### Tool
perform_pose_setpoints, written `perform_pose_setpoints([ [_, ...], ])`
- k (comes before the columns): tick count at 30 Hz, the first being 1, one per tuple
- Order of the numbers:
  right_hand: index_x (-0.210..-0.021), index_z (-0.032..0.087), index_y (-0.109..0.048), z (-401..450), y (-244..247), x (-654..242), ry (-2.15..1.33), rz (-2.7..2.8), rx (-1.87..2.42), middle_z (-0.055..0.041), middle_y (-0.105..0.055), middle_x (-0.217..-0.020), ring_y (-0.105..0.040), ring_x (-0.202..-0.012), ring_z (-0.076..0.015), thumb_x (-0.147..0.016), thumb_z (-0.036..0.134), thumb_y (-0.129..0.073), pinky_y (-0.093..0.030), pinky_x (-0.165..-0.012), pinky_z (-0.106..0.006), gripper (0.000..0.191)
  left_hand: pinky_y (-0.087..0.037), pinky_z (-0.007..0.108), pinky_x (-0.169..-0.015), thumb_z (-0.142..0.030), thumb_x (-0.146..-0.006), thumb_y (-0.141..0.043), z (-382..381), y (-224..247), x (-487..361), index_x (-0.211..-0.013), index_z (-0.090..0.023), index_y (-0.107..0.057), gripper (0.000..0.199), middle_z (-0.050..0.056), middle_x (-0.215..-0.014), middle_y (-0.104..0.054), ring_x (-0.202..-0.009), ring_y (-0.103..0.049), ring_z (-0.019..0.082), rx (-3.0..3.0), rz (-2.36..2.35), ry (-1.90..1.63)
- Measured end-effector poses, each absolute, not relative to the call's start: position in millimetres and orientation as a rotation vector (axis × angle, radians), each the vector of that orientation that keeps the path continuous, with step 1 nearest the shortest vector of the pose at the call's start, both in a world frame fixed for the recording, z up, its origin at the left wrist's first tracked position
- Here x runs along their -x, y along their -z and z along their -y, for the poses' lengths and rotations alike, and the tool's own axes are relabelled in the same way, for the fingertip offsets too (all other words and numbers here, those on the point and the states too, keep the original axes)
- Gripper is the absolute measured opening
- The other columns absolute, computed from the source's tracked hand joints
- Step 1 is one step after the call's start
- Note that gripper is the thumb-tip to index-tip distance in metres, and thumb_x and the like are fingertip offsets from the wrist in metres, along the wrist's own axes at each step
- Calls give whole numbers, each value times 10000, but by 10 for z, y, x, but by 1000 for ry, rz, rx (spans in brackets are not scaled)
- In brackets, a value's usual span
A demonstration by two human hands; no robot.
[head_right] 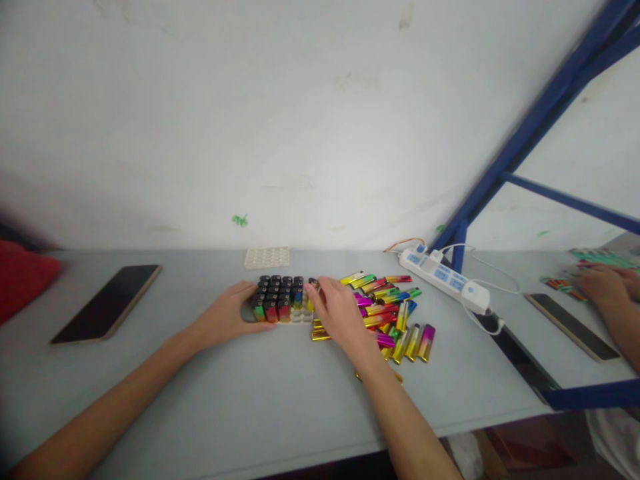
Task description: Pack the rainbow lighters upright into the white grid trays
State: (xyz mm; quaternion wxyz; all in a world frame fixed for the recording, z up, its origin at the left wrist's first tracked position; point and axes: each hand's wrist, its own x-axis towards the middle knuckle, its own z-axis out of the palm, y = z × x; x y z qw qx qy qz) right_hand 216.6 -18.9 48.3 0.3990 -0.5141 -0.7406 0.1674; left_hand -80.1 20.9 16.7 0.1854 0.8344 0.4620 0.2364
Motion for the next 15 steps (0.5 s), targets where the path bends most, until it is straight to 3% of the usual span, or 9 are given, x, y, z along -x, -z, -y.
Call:
perform_pose_setpoints([
  [3,-802,303,-514,200,-504,-2208,-532,1925,1272,-27,-648,-722,-593,-680,-239,-1172,771,-497,-440,-720,-351,596,-621,512,-1073,-771,-779,-938,-197,-187,789,-1086,-269,-779,609,95,-1135,-841,-1105,-779,384,-2363,-1301,-659],
  [9,-898,290,-676,217,-506,-2212,-668,1994,1188,-43,-754,-796,-672,-742,-252,-1126,810,-610,-470,-732,-342,572,-621,505,-1057,-757,-791,-929,-196,-183,786,-1082,-258,-773,598,95,-1137,-835,-1101,-777,383,-2365,-1302,-664],
  [15,-890,285,-692,209,-494,-2218,-707,2053,1145,-41,-729,-796,-638,-728,-242,-1127,814,-616,-446,-716,-332,584,-622,505,-1062,-756,-775,-945,-193,-188,780,-1074,-266,-774,599,88,-1135,-837,-1104,-779,385,-2359,-1297,-672],
])
